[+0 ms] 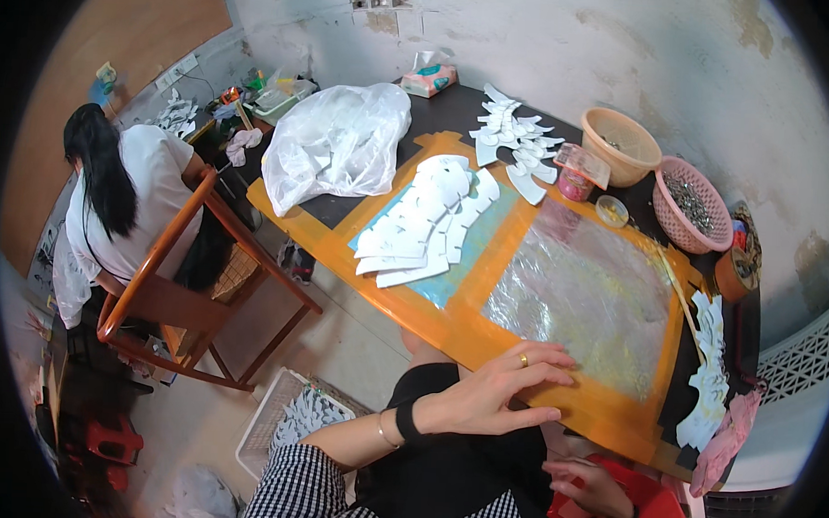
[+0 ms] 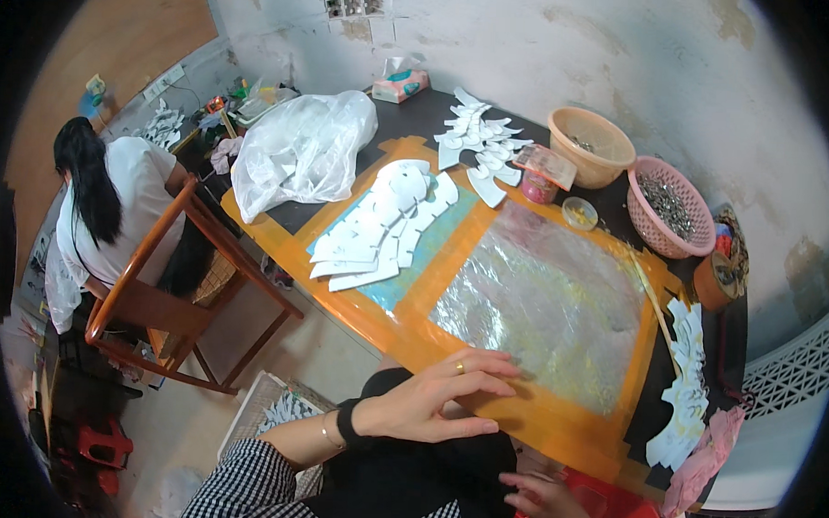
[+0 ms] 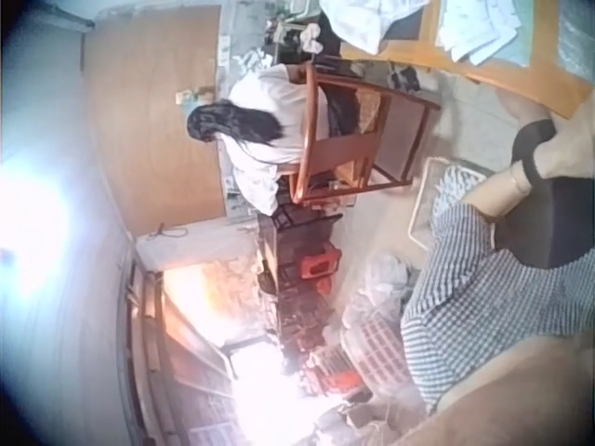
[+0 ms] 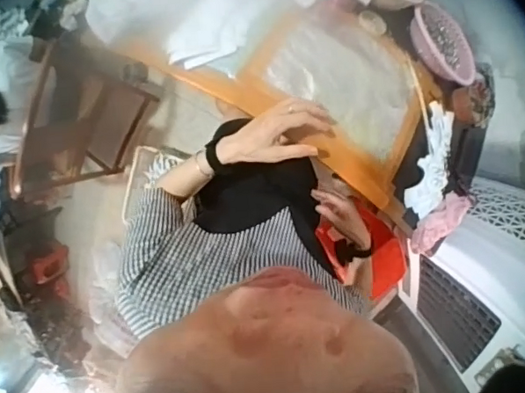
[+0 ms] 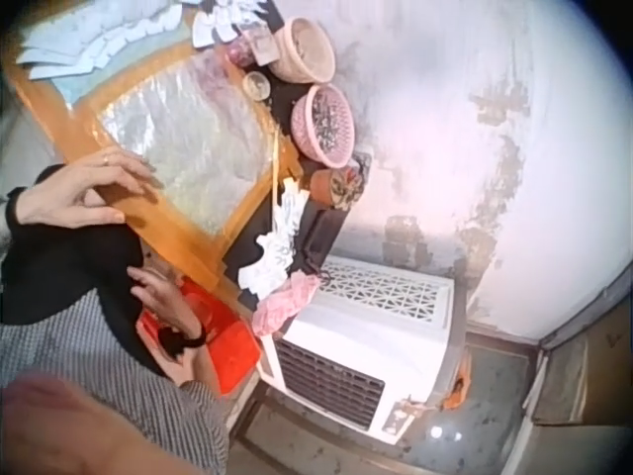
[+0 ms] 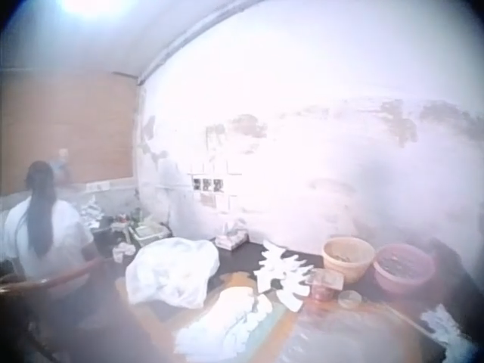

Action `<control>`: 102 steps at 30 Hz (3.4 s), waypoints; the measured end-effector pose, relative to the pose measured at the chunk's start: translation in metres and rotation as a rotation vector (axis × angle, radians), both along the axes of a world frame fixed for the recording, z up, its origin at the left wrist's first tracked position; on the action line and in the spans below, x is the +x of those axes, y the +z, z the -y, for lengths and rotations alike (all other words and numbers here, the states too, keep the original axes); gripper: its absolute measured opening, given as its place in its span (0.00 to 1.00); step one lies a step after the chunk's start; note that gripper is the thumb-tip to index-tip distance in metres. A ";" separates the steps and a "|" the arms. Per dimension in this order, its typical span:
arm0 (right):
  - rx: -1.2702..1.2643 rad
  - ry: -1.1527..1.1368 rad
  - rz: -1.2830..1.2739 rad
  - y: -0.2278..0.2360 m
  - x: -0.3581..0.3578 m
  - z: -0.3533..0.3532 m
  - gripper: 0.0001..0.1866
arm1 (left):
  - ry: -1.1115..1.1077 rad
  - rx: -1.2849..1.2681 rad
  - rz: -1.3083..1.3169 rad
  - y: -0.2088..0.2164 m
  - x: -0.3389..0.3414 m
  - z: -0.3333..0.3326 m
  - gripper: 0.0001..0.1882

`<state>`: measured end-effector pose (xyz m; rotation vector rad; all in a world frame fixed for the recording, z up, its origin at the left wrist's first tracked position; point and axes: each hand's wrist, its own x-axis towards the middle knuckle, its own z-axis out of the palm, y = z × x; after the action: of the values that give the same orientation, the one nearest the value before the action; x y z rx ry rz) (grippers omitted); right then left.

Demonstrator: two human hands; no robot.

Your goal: Preparing and organizing white shoe components on a workstation bench.

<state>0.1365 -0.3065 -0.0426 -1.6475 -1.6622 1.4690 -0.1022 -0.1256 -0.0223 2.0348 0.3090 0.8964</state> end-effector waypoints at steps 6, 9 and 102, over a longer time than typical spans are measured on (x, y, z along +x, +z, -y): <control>0.099 0.371 -0.262 0.091 -0.005 -0.078 0.16 | 0.513 0.383 -0.400 0.019 -0.069 -0.062 0.28; 0.173 0.386 -0.319 0.093 -0.003 -0.112 0.13 | 0.659 0.576 -0.704 0.016 -0.096 -0.088 0.33; 0.472 0.354 -0.433 0.017 0.004 -0.155 0.08 | 0.423 0.583 -1.176 0.062 -0.087 -0.279 0.28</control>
<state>0.1403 -0.1515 -0.0259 -0.7550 -1.9044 1.3180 -0.1889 0.1532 0.0401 2.9261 1.2546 -0.1510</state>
